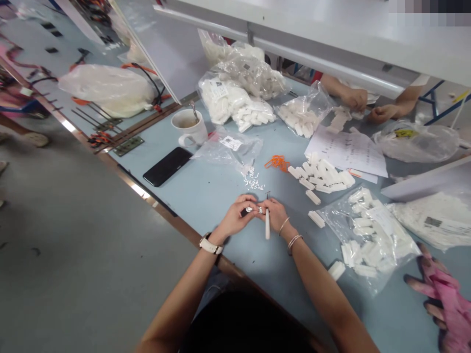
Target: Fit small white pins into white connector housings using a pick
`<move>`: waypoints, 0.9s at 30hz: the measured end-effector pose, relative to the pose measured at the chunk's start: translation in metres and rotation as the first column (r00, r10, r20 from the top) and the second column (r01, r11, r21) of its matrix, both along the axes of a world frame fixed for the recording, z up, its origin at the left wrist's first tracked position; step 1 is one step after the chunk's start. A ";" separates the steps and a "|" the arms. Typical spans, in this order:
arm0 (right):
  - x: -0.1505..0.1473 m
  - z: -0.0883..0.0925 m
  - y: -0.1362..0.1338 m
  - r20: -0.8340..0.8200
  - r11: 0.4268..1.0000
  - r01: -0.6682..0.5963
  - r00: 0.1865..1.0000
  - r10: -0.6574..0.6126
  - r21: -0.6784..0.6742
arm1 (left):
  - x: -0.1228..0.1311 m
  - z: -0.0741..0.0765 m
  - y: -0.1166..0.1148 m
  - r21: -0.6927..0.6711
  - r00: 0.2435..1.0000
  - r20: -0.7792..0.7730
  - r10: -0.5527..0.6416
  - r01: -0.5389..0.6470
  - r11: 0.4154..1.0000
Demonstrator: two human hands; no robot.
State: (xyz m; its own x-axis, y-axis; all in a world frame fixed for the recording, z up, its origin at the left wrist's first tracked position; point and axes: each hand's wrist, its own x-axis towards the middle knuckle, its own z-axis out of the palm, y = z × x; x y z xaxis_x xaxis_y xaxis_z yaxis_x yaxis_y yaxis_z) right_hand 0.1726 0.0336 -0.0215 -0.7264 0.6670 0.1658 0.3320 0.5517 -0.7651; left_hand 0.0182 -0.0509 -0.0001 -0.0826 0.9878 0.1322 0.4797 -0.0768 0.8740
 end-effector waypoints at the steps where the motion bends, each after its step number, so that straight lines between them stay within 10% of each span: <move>1: 0.000 0.000 0.000 0.006 1.000 0.000 1.000 0.000 0.004 | 0.002 -0.003 0.000 0.008 1.000 -0.022 0.012 -0.012 1.000; 27: 0.001 0.000 -0.001 0.018 1.000 0.014 1.000 -0.014 0.000 | 0.003 -0.001 0.014 -0.158 0.987 -0.019 0.162 -0.163 0.974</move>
State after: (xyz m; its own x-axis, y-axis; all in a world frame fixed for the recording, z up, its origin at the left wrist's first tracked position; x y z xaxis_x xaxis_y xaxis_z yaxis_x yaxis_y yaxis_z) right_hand 0.1733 0.0329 -0.0217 -0.7201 0.6769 0.1525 0.3533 0.5468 -0.7591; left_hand 0.0209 -0.0370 -0.0015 -0.2439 0.9695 -0.0241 0.4792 0.1421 0.8661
